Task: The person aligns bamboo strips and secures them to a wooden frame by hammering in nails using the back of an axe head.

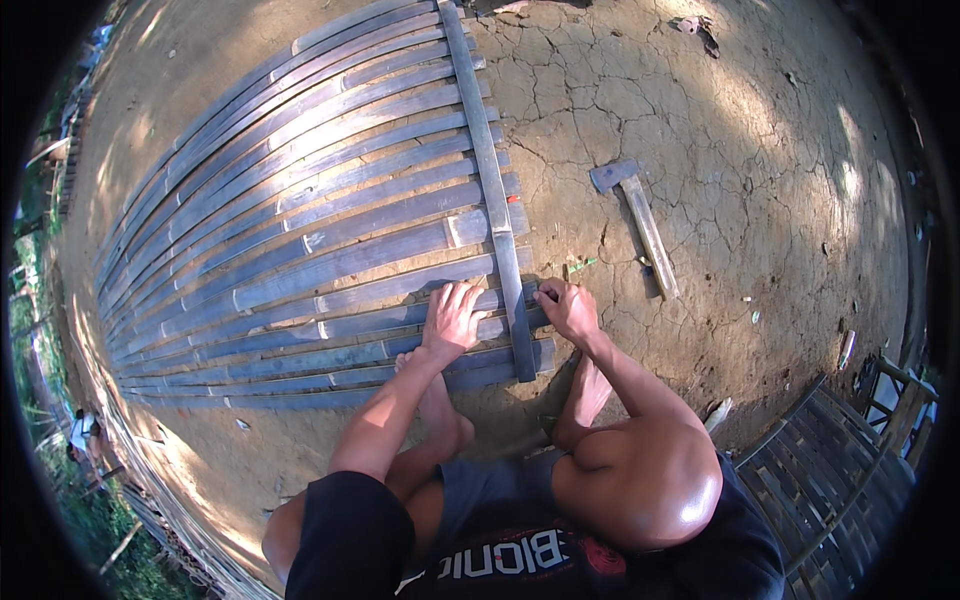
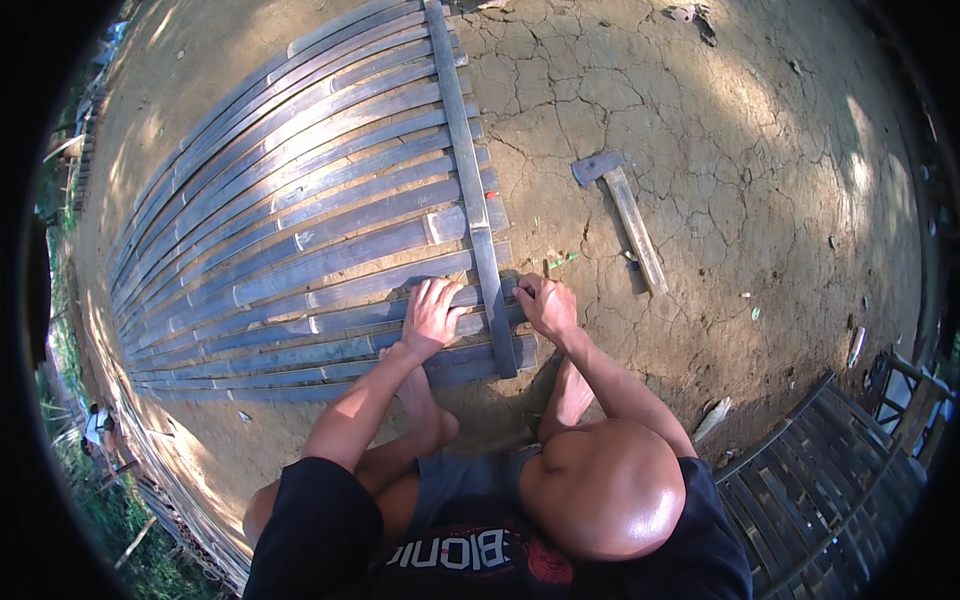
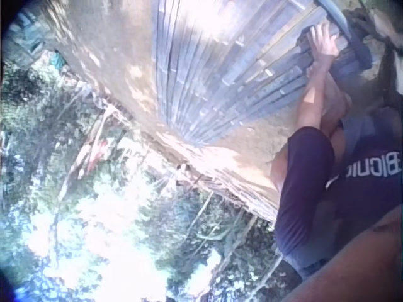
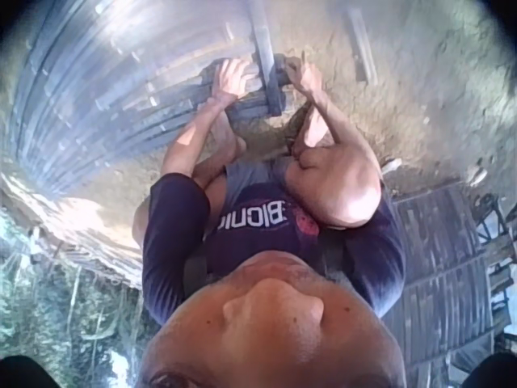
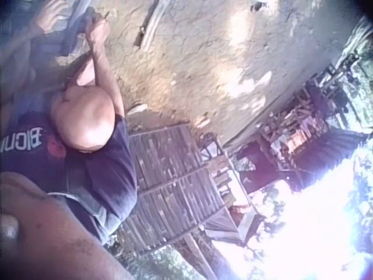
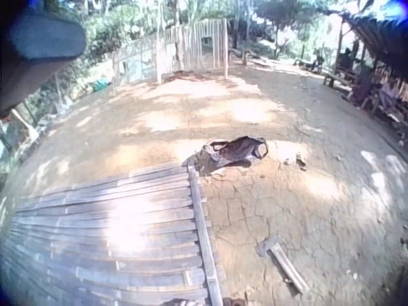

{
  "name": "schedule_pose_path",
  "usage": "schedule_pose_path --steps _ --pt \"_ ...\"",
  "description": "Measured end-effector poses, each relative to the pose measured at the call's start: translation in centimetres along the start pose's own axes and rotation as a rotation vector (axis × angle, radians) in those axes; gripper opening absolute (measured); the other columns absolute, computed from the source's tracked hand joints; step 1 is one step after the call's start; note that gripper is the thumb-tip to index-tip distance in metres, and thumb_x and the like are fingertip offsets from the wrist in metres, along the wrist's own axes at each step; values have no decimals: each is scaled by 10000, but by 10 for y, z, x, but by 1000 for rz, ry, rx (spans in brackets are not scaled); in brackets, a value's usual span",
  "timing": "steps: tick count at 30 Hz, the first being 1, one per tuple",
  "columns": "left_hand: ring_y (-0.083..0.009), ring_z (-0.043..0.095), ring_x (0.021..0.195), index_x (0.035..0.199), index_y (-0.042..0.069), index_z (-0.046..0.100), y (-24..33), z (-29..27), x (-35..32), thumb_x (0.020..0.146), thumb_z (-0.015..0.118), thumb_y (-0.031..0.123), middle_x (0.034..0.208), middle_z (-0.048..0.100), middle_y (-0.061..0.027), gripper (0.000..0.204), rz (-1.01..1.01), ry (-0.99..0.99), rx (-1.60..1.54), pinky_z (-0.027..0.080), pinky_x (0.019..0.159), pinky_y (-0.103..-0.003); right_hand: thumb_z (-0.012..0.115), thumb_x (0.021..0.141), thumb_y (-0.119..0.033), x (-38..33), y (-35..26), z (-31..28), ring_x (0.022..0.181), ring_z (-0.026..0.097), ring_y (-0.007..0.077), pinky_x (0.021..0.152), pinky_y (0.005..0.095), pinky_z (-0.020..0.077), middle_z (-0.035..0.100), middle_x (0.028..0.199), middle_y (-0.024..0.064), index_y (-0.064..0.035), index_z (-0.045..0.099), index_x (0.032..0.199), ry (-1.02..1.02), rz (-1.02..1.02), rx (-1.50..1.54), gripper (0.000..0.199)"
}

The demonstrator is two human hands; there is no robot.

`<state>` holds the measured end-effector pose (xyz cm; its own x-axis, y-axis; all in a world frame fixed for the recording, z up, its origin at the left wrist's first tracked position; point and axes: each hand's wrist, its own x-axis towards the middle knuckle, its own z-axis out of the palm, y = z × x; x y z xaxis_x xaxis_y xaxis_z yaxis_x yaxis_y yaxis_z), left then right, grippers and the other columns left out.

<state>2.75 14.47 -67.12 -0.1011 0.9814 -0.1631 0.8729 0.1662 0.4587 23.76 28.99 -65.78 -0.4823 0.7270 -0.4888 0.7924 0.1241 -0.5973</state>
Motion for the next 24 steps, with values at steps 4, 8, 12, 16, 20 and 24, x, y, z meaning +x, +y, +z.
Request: schedule_pose_path --steps 4,8,12,16,20,24 --pt "-290 531 1158 1281 65 583 2 -2 2 861 706 212 1206 586 -99 461 51 77 -38 400 996 -442 671 919 -342 3 4 2 851 713 383 763 474 547 733 864 172 -106 733 1027 -19 24 10 267" --pt "-298 535 1144 1272 72 586 0 1 0 853 713 204 1205 585 -103 457 55 88 -48 402 991 -443 665 923 -348 1 5 2 846 716 375 766 474 546 734 857 170 -98 729 1017 -24 2 1 274" --pt "-300 538 1136 1280 74 585 0 2 1 844 724 216 1200 589 -104 479 49 74 -46 408 989 -444 659 927 -348 0 2 -1 847 716 373 767 475 546 733 858 174 -98 726 1014 -36 12 12 273" --pt "-301 542 1137 1268 74 593 2 -4 2 858 716 218 1209 595 -110 452 55 75 -52 416 995 -446 647 934 -336 2 1 -7 860 717 375 784 470 547 732 870 187 -82 720 1030 -80 7 10 280" --pt "-325 543 1129 1269 73 594 -8 -11 6 868 708 202 1221 585 -127 436 41 146 -124 428 988 -462 637 938 -298 22 -14 -18 901 716 379 822 454 546 733 922 209 -32 709 1046 65 22 147 296" --pt "-345 541 1128 1304 82 585 -16 -16 18 860 716 183 1241 574 -135 474 -30 236 13 425 987 -479 653 926 -245 40 -20 -13 929 712 379 837 441 542 733 961 216 0 707 1031 103 -33 180 273"
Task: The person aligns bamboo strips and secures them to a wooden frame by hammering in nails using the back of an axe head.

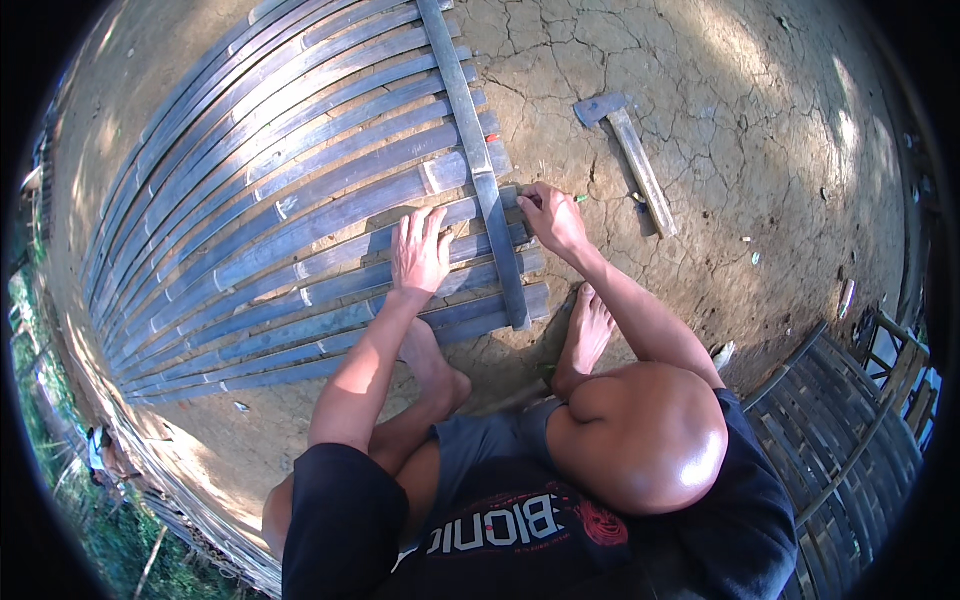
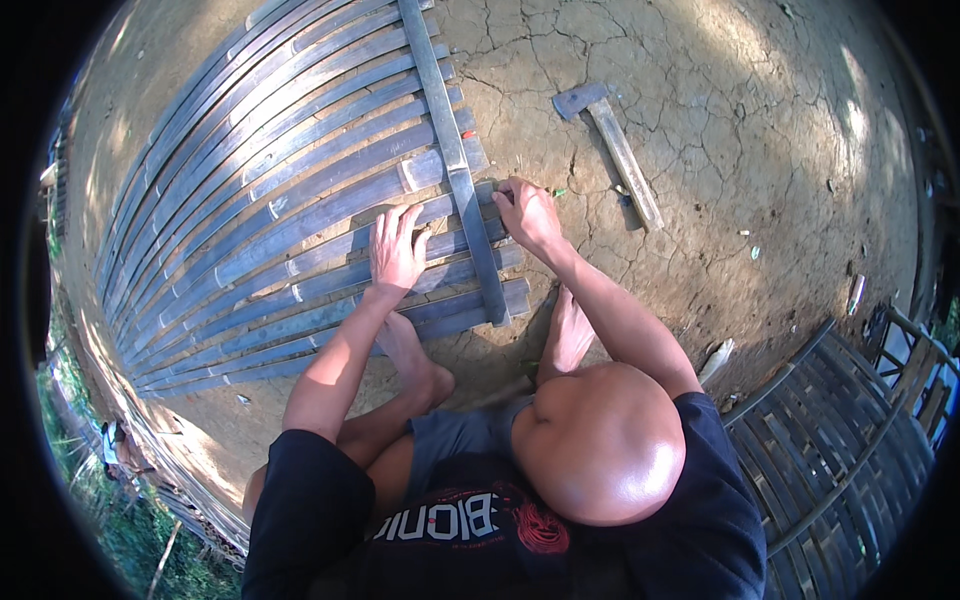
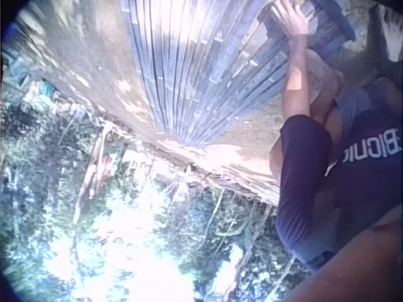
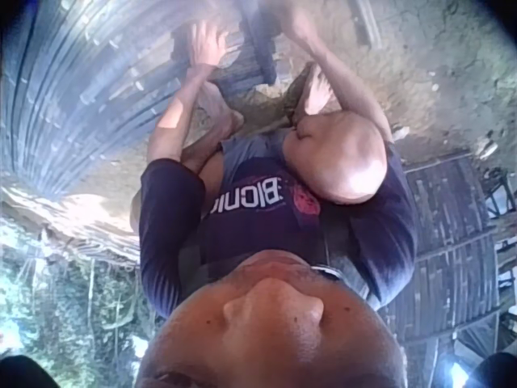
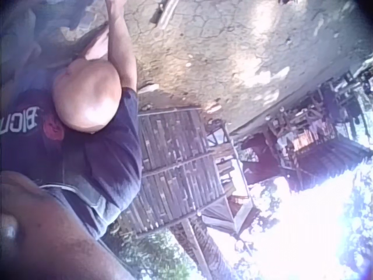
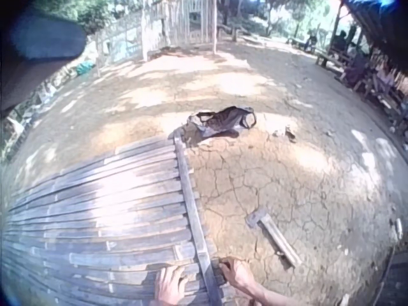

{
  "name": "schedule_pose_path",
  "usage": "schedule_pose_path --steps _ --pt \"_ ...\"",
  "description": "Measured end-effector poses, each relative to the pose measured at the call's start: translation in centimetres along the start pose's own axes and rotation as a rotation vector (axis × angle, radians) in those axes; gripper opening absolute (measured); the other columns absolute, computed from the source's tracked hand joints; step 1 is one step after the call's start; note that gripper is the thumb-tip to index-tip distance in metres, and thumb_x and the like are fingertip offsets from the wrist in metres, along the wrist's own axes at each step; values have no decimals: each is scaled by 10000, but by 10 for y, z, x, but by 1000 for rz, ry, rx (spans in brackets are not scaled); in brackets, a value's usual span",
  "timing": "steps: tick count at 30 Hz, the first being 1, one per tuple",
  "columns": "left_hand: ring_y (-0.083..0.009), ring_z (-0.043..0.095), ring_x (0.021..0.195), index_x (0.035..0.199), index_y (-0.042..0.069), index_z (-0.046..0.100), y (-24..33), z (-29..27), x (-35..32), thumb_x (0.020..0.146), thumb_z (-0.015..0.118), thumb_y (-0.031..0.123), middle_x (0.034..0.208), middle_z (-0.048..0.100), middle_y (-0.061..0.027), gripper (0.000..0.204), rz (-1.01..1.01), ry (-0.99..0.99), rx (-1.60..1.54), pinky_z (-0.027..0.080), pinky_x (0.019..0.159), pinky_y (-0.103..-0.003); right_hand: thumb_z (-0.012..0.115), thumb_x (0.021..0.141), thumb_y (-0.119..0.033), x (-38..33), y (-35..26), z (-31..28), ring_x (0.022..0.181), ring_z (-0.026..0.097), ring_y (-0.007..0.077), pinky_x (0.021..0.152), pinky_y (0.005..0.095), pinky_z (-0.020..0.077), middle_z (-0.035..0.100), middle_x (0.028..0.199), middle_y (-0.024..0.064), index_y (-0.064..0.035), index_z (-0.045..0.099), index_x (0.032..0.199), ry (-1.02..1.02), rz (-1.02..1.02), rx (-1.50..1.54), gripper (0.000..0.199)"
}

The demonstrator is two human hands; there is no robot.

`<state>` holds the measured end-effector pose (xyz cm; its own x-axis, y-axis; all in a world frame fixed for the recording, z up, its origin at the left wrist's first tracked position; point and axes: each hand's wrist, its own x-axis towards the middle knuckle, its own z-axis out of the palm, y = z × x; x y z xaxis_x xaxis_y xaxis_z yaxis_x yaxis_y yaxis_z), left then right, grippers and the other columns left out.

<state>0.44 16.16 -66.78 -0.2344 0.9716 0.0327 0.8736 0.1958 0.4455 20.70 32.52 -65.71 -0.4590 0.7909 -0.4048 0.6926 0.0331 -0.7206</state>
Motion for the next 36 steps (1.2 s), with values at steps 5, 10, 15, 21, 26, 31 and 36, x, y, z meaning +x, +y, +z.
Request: schedule_pose_path --steps 5,10,15,21,26,31,36 --pt "-331 533 1134 1314 97 587 -11 1 5 878 692 206 1257 575 -115 462 -28 -35 86 413 987 -481 663 920 -241 5 -5 7 902 711 372 820 444 540 737 941 200 -18 719 1023 -9 49 -23 251" --pt "-323 539 1129 1293 107 605 -16 6 9 881 691 216 1233 591 -105 435 -25 -35 107 413 980 -484 672 913 -248 8 3 11 887 715 354 805 434 540 742 926 175 -38 725 1036 1 50 -4 249" --pt "-314 551 1117 1276 119 613 -16 6 10 864 710 203 1216 603 -89 431 -11 -21 85 419 956 -484 676 911 -255 8 7 11 887 720 334 804 422 544 749 931 154 -50 731 1043 8 62 15 250" --pt "-322 549 1096 1271 121 610 -18 3 10 858 711 183 1188 597 -93 430 -16 -30 103 421 940 -488 673 913 -264 8 4 12 897 721 325 814 418 545 754 947 140 -64 738 1044 -2 74 13 247" --pt "-323 548 1095 1269 121 614 -15 2 11 848 717 176 1185 594 -94 436 -17 -32 89 420 942 -487 670 914 -270 7 5 10 904 717 326 820 425 539 749 945 145 -71 739 1046 -4 74 16 249" --pt "-322 547 1114 1264 120 618 -17 4 9 842 721 173 1211 599 -93 438 -25 -27 105 417 956 -483 669 913 -283 8 5 12 901 714 327 819 426 536 746 930 145 -70 740 1048 0 78 3 262" --pt "-318 549 1122 1264 116 618 -16 3 10 838 723 167 1217 604 -94 442 -21 -22 78 416 958 -480 672 912 -301 9 5 11 894 718 325 810 426 537 746 930 148 -71 741 1044 -9 79 -6 274"
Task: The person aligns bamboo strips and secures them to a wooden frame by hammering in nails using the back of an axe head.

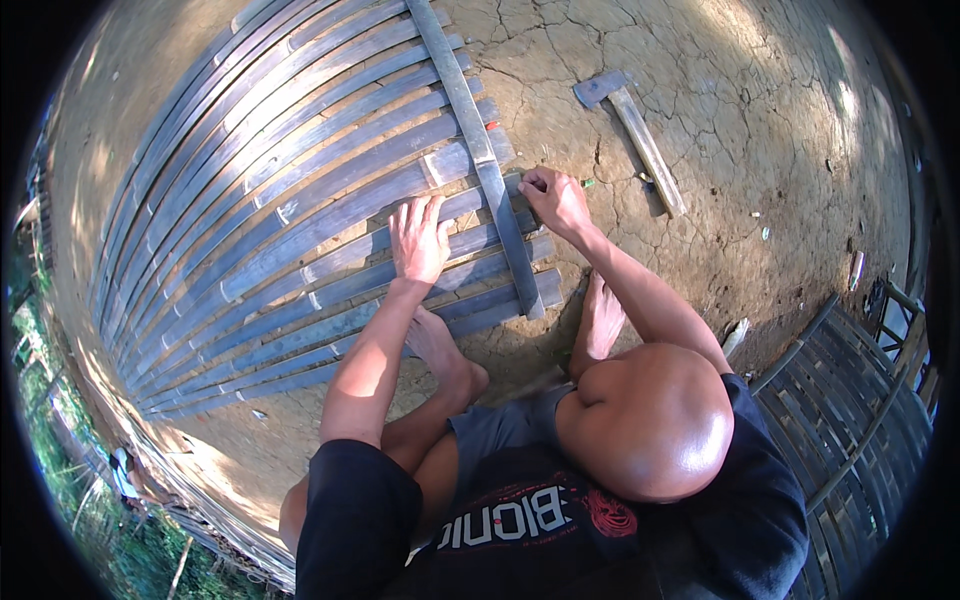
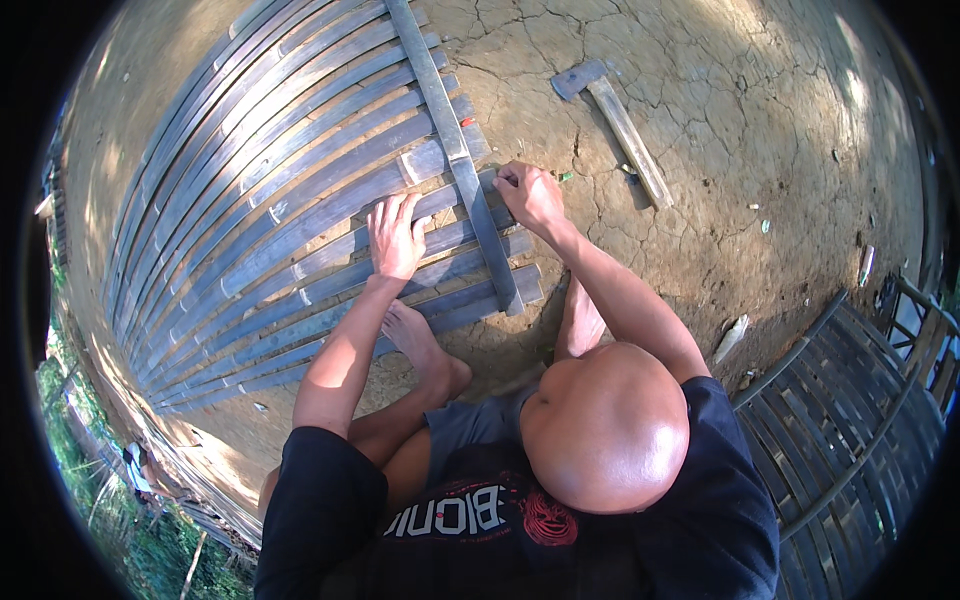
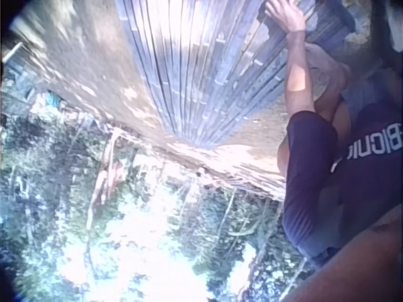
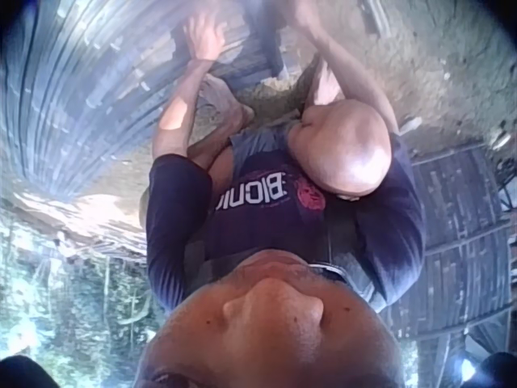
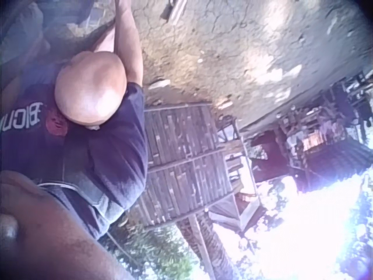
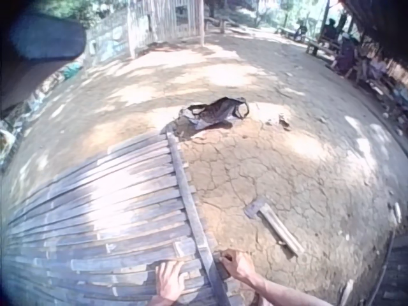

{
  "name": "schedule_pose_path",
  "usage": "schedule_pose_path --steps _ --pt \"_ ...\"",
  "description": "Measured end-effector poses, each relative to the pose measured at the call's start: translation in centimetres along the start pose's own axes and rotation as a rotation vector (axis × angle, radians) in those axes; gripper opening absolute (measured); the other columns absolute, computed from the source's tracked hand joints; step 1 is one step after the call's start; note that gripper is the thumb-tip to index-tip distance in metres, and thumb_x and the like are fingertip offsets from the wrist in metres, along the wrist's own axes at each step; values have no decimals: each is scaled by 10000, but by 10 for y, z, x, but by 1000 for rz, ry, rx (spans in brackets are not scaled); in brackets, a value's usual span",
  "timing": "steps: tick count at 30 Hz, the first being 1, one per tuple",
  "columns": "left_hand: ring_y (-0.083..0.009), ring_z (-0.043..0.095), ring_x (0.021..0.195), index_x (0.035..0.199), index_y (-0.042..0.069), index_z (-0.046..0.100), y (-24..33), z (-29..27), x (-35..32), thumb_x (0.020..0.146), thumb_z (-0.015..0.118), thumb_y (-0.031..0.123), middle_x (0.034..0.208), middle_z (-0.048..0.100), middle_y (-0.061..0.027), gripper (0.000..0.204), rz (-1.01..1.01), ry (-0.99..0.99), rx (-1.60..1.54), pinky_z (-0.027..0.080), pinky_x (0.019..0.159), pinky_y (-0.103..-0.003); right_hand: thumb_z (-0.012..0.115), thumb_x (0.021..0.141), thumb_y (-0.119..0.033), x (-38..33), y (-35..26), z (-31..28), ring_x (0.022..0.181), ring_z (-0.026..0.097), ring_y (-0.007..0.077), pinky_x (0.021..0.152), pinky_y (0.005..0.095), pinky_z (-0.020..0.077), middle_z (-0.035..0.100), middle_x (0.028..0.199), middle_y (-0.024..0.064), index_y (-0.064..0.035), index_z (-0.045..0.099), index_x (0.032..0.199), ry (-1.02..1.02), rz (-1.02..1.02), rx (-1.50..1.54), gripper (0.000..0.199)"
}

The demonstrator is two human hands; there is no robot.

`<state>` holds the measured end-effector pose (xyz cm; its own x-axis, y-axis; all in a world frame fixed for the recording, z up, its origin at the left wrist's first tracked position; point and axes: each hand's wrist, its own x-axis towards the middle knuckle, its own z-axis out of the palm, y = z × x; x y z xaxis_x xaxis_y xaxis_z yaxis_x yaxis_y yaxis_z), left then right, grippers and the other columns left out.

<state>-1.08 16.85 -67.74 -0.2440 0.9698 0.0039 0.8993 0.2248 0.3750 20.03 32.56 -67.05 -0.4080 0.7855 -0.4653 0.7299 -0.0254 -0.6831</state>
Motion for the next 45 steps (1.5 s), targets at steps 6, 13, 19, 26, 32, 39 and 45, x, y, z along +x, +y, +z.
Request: schedule_pose_path --steps 6,13,19,26,32,39,45 --pt "-313 551 1110 1259 111 620 -1 1 0 840 722 173 1208 606 -94 436 18 22 4 413 956 -468 678 908 -308 1 2 1 882 718 326 809 423 538 746 906 143 -70 741 1039 7 2 -4 279" --pt "-314 530 1149 1269 94 618 -1 1 -1 880 686 209 1239 593 -99 412 -7 -25 -5 392 1012 -488 683 906 -298 -1 1 -1 884 723 327 799 419 545 749 914 148 -71 742 1032 5 -8 5 267" --pt "-311 548 1113 1256 112 625 0 0 0 843 717 178 1194 608 -92 428 16 29 -17 406 966 -472 685 903 -285 0 2 0 882 725 326 791 418 548 754 920 138 -73 744 1029 9 -4 13 253" --pt "-311 549 1105 1252 111 628 -1 -1 -1 840 722 182 1178 606 -93 429 11 18 7 405 963 -472 681 906 -295 0 1 1 894 723 323 805 422 543 752 927 136 -81 746 1023 7 -8 12 252" --pt "-312 544 1110 1261 107 621 0 1 1 857 704 198 1189 600 -95 422 14 8 -5 402 974 -477 680 908 -302 -1 2 -3 901 717 334 803 427 538 748 934 145 -79 744 1028 -4 2 8 261" --pt "-304 533 1137 1274 99 619 2 2 -1 879 683 226 1222 596 -90 419 -19 -23 18 387 1007 -482 683 904 -305 0 0 -3 898 716 335 801 424 537 748 937 143 -88 743 1028 3 8 -1 257" --pt "-303 533 1131 1258 92 624 1 -6 0 841 695 168 1204 596 -88 430 -14 18 -50 400 985 -492 690 904 -331 1 5 3 855 724 315 779 413 543 750 911 142 -93 750 1027 34 -30 -21 275"
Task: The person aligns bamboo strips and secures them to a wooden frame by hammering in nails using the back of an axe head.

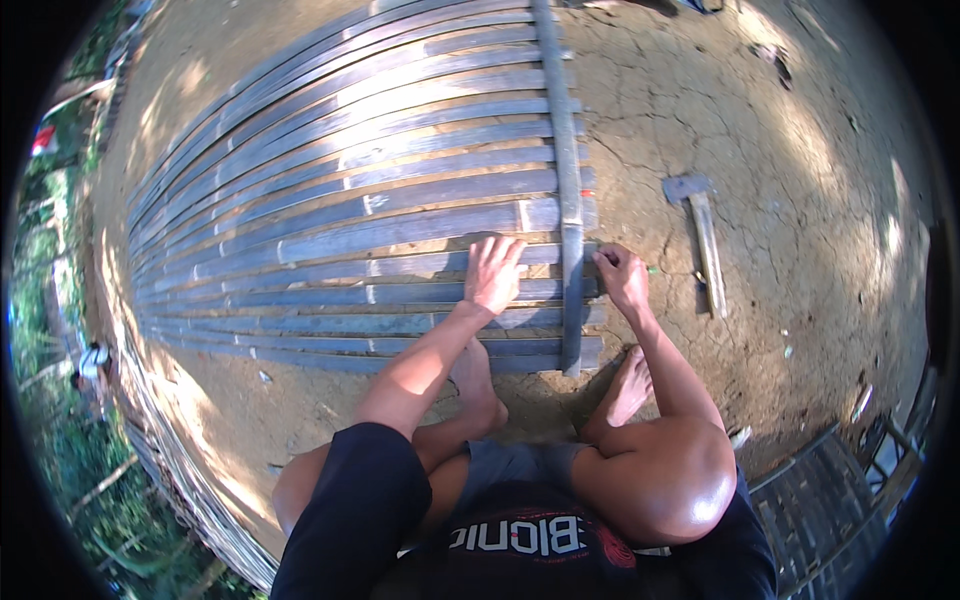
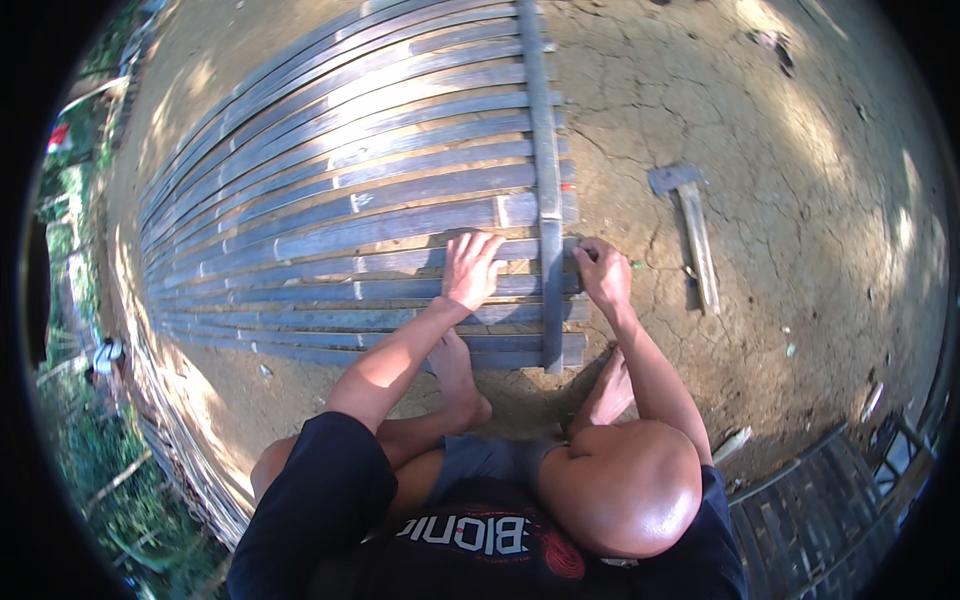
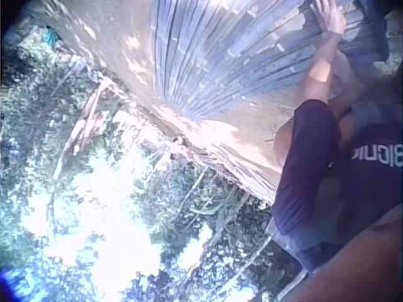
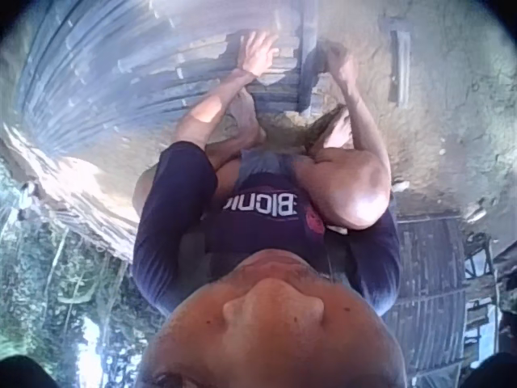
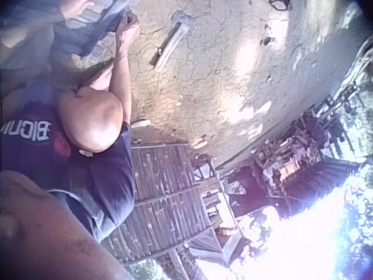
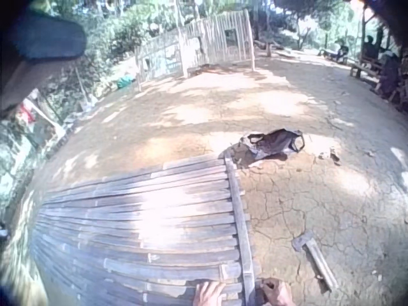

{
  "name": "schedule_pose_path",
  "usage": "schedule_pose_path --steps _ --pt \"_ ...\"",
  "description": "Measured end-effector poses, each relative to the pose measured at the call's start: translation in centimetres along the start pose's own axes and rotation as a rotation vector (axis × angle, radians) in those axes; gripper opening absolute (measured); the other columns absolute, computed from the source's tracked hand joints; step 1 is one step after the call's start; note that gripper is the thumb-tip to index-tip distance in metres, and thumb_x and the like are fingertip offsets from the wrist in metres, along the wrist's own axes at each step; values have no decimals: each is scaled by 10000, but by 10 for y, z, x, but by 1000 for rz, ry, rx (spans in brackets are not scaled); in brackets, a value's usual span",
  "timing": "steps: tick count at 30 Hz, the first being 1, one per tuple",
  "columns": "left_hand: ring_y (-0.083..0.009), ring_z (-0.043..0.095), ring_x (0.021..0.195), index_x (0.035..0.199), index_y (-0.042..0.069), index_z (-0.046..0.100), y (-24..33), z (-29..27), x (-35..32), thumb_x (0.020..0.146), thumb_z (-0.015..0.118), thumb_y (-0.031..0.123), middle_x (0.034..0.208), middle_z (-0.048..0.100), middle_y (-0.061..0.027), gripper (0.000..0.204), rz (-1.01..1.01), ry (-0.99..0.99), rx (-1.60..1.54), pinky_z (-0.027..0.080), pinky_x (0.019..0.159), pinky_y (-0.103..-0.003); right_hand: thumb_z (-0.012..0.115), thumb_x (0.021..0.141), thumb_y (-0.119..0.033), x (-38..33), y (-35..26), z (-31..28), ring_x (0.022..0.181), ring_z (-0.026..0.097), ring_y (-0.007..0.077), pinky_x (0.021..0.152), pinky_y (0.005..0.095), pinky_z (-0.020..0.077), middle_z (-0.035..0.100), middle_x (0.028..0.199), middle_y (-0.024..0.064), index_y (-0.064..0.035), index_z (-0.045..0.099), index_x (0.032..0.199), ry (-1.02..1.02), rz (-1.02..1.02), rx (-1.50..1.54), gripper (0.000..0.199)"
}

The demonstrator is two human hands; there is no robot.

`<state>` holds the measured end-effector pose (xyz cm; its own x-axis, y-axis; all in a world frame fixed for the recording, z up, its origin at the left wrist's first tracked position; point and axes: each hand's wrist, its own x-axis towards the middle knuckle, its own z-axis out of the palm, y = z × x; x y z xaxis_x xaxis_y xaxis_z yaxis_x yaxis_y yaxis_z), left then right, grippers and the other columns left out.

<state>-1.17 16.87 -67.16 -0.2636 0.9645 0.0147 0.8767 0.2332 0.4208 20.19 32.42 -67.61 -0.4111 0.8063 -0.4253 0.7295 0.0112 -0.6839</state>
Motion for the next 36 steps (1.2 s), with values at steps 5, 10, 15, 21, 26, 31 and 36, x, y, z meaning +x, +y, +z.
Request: schedule_pose_path --steps 5,10,15,21,26,31,36 --pt "-291 510 1190 1279 108 616 -6 7 -6 879 676 209 1243 582 -71 417 -42 -41 42 380 1032 -508 715 894 -269 0 -9 4 795 723 272 744 381 541 745 864 138 -73 750 1006 -18 9 53 228" --pt "-298 523 1136 1266 89 620 -1 5 -4 876 675 200 1205 592 -79 409 -34 -32 -1 388 1006 -480 715 893 -275 0 -1 2 773 718 272 728 377 539 739 848 140 -63 745 1003 24 -20 25 241" --pt "-295 522 1131 1274 91 609 0 3 -2 876 681 201 1205 588 -79 420 -10 -40 -11 386 1000 -470 694 894 -317 0 1 -2 786 717 286 738 400 538 737 836 137 -75 747 995 1 15 20 268" --pt "-315 539 1110 1251 85 619 1 6 -2 857 707 194 1179 591 -101 418 3 2 10 402 966 -472 670 897 -352 1 0 -4 814 714 305 760 413 531 733 827 128 -88 740 992 -37 51 6 289" --pt "-319 541 1101 1259 84 620 1 1 -2 864 710 202 1180 588 -109 423 12 -3 2 411 957 -466 673 896 -345 0 -3 -4 837 717 312 775 421 532 737 842 130 -94 740 990 -44 38 -2 276" --pt "-326 542 1121 1277 84 614 -3 -1 -3 867 711 200 1196 584 -121 437 34 18 -18 421 968 -463 674 900 -336 0 -5 -4 852 718 340 784 429 539 744 875 138 -97 742 997 -54 39 4 266" --pt "-319 541 1142 1287 70 614 0 1 -1 900 678 209 1222 582 -122 416 9 -32 -17 417 1022 -447 669 924 -334 9 12 -10 782 717 267 738 411 545 736 821 133 -51 737 1030 -38 24 169 310"
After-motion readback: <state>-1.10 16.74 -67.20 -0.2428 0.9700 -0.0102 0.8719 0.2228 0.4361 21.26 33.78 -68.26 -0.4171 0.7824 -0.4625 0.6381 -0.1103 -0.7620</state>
